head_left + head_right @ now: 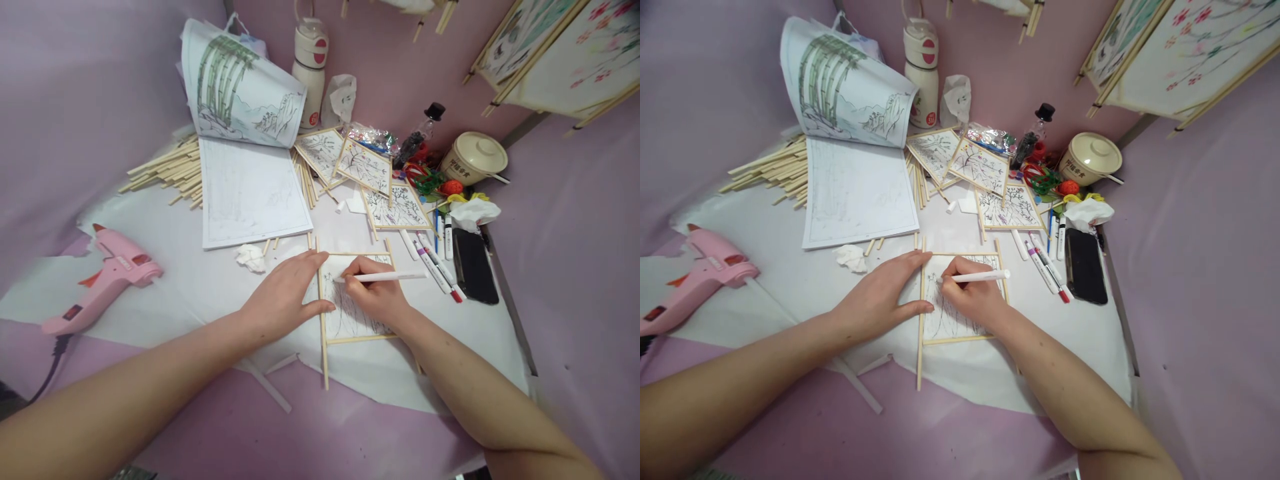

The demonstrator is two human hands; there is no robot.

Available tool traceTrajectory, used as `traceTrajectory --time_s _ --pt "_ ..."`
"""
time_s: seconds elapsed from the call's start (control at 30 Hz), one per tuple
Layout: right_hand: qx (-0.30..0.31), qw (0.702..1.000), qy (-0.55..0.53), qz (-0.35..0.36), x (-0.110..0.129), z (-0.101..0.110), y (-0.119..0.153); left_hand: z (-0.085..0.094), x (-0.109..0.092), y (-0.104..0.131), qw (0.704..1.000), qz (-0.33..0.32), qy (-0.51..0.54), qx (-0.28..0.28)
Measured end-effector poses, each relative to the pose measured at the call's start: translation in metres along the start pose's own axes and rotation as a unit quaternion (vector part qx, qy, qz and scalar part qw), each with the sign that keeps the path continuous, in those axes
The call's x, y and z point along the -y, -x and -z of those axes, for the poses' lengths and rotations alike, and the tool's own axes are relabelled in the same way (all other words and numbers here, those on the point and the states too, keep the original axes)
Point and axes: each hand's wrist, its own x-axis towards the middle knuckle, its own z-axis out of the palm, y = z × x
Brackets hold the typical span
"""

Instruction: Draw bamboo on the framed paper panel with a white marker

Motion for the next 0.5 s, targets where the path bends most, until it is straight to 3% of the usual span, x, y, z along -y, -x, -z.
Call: traceTrajectory --time_s 0.5 --pt "-0.001 1.0 -0.007 0.001 0.0022 0.0005 -0.0001 -0.0002 -0.0008 -0.0007 1.0 0.002 -0.005 0.002"
